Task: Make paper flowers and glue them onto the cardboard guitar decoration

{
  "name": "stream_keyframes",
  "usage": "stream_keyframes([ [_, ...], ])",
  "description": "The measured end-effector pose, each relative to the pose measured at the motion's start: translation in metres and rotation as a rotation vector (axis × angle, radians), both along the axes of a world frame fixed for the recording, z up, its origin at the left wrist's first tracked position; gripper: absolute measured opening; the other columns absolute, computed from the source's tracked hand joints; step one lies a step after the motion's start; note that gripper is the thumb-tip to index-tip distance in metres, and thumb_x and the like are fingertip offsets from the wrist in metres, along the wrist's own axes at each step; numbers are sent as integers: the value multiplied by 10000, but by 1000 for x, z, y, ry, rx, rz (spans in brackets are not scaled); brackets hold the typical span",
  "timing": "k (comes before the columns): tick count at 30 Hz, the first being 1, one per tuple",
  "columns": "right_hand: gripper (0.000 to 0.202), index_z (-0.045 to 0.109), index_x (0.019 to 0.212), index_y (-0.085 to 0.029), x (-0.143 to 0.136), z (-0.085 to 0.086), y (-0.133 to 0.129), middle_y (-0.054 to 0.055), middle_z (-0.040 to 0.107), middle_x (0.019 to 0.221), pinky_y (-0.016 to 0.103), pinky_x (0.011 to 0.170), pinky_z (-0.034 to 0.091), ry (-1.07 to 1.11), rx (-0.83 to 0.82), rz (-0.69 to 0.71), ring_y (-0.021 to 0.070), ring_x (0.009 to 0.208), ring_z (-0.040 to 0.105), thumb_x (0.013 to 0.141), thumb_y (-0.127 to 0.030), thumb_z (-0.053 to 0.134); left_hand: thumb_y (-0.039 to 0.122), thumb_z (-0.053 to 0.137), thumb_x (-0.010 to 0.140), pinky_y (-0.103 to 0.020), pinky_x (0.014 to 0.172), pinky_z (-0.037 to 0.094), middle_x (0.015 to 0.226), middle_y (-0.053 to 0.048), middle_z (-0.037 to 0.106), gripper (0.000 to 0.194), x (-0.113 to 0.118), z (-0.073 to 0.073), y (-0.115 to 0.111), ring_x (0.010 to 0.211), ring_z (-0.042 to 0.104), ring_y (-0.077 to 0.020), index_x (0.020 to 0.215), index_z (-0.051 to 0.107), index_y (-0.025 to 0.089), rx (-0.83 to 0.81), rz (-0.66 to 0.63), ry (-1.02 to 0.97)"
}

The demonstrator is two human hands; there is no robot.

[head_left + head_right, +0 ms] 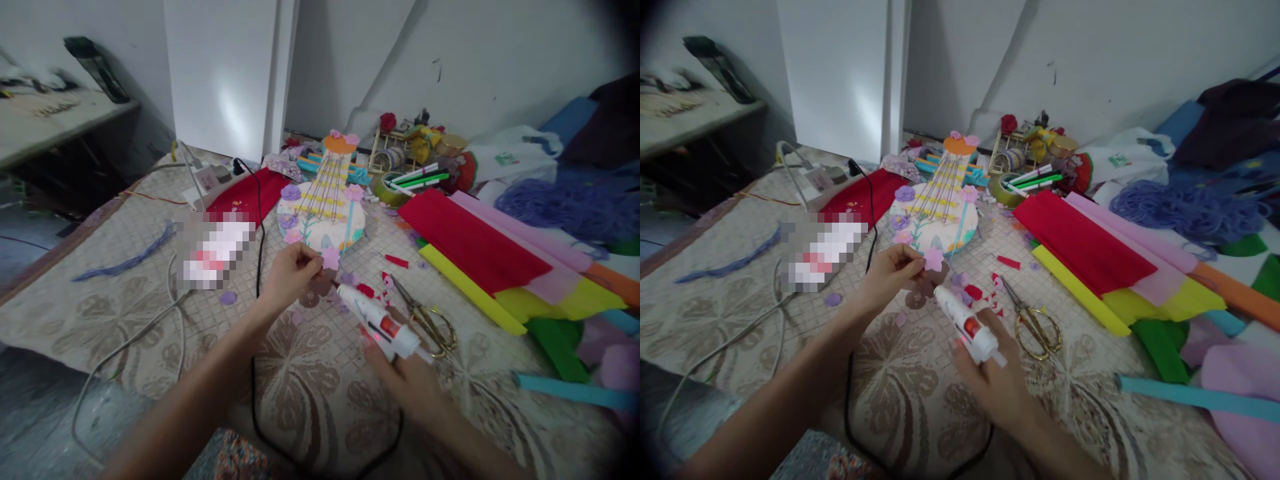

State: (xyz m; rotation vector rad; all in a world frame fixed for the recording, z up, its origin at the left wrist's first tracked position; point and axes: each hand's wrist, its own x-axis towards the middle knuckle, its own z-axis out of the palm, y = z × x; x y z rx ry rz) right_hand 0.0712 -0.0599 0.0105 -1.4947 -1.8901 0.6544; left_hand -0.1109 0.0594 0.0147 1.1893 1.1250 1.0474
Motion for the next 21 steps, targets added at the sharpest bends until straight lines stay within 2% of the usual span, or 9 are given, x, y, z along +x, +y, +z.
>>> stream_keyframes([
  [4, 166, 587, 921, -203, 16, 8, -6, 61, 595, 927, 328, 745, 480, -62, -259, 288, 207, 856, 579, 827, -337, 557, 200, 624, 708, -209, 536, 463, 564, 14, 593, 124, -3, 1, 2, 512, 563, -85, 701, 513, 143, -9, -13, -26],
  [6, 445, 574, 1127, -230, 35, 21, 6, 75, 585, 1118, 346, 834, 472, -65, -374, 494, 238, 1014, 555, 726, -390, 680, 195, 624, 706, -208, 536, 463, 558, 17, 588, 126, -3, 3, 1, 511, 562, -83, 695, 509, 144, -17, -40, -28],
  [7, 507, 554, 1193, -248, 45, 28, 15, 79, 566, 1188, 352, 863, 461, -69, -396, 537, 246, 1070, 535, 726, -399, 682, 195, 625, 705, -205, 533, 460, 557, 19, 586, 127, -2, 4, 1, 511, 562, -82, 694, 508, 144, -23, -55, -27],
  [8, 449, 560, 1199, -261, 53, 34, 26, 76, 561, 1214, 356, 873, 453, -72, -408, 517, 241, 1085, 530, 776, -390, 635, 196, 625, 705, -201, 528, 457, 559, 20, 586, 128, -2, 5, 0, 510, 560, -80, 696, 509, 144, -30, -72, -22],
  [10, 262, 633, 1058, -245, 60, 44, 51, 61, 635, 1057, 340, 806, 469, -27, -366, 360, 209, 955, 585, 862, -374, 516, 197, 624, 704, -194, 520, 449, 572, 20, 585, 125, -1, 7, -1, 511, 556, -76, 703, 511, 143, -36, -107, -11],
  [12, 231, 645, 932, -207, 53, 46, 75, 50, 658, 893, 317, 735, 471, 68, -214, 123, 189, 833, 600, 867, -377, 503, 191, 617, 706, -193, 519, 445, 588, 20, 582, 115, -1, 8, -2, 519, 555, -75, 708, 512, 143, -25, -134, 0],
  [13, 225, 638, 908, -199, 45, 45, 85, 46, 654, 867, 308, 703, 471, 118, -166, 62, 182, 791, 598, 853, -383, 521, 187, 613, 708, -193, 518, 445, 592, 19, 581, 110, 0, 8, -2, 521, 555, -75, 710, 512, 143, -20, -142, 6],
  [17, 207, 627, 867, -183, 11, 34, 113, 39, 642, 838, 287, 662, 458, 202, -108, 97, 164, 742, 577, 818, -374, 565, 187, 614, 711, -190, 518, 445, 600, 20, 577, 110, -1, 7, -3, 517, 550, -69, 714, 515, 141, -11, -142, 20],
  [21, 182, 605, 812, -168, -2, 26, 121, 13, 598, 760, 252, 609, 426, 284, -164, 137, 130, 676, 533, 812, -346, 565, 196, 611, 722, -191, 512, 450, 594, 23, 579, 111, 0, 4, -3, 507, 555, -71, 724, 514, 142, -7, -158, 0],
])
